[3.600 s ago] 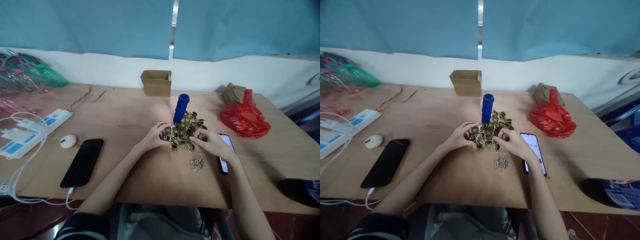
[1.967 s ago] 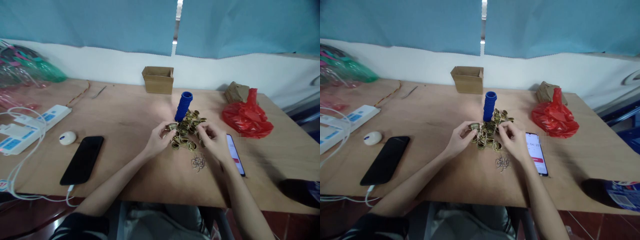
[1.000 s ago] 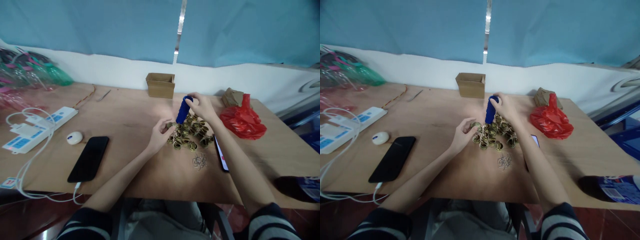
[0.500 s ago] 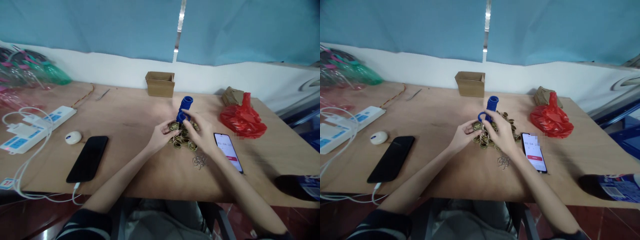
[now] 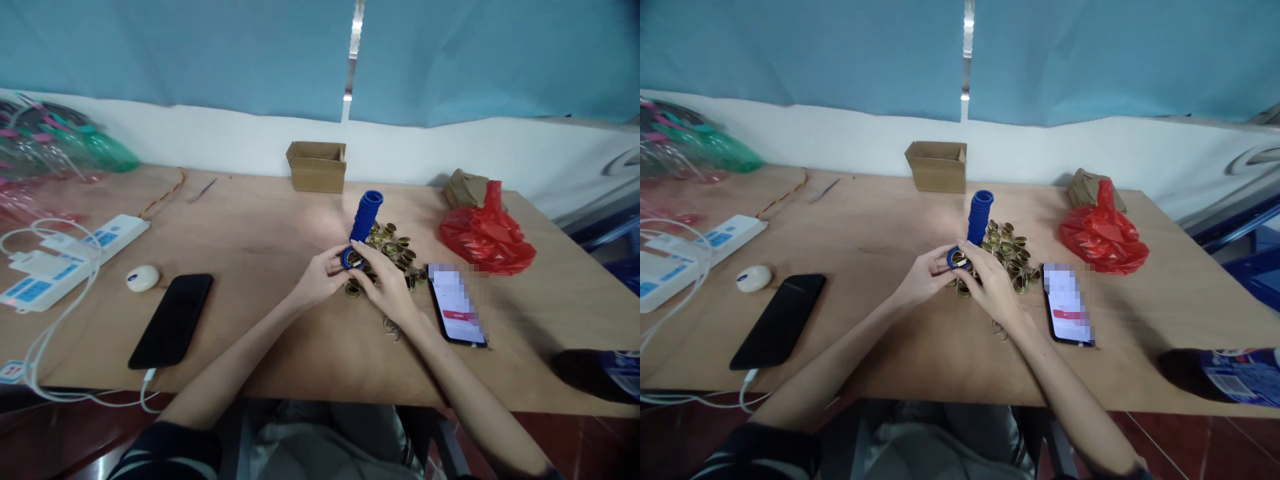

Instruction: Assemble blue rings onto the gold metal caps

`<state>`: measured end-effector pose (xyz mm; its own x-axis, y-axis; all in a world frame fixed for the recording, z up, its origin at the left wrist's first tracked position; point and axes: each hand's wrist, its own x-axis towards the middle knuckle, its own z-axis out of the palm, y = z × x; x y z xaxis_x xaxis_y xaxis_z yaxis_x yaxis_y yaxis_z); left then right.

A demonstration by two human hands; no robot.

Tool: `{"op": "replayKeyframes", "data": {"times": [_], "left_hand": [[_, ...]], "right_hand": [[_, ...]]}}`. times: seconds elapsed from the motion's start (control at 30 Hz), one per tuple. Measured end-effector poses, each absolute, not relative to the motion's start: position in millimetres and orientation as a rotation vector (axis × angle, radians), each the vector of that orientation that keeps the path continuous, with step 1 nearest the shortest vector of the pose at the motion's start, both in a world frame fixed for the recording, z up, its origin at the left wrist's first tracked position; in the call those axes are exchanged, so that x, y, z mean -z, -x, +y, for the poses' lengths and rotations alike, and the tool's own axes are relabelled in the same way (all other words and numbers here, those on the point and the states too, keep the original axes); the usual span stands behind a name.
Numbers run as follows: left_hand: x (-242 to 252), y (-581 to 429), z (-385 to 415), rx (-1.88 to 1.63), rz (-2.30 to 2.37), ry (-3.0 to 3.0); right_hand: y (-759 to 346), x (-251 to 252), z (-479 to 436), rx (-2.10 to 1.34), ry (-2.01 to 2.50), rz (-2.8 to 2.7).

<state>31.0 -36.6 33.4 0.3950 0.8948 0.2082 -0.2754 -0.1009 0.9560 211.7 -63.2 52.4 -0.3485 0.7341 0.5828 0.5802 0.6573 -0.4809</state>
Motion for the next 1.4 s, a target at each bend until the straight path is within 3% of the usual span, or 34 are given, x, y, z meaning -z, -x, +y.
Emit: {"op": "replayKeyframes", "data": {"times": [0.27, 0.5, 0.93, 1.4], "left_hand": [[-36.2, -20.4, -34.2, -0.956, 0.573, -1.291], [-40.0, -22.0, -36.9, -0.964, 0.461, -1.285], [-38.9, -29.5, -42.5, -1.031, 0.535, -1.316], [-44.9, -28.3, -47.1, -0.934, 0.572, -1.261]], "right_hand": [[-216.0, -51.0, -64.2, -0.325, 1.021, -2.042], [-221.5, -65.2, -69.6, -0.641, 1.018, -1.865], [-221.0, -68.1, -68.2, -0.441, 1.081, -1.959], [-223.0, -65.1, -70.4, -0.59, 1.205, -1.905]]}}
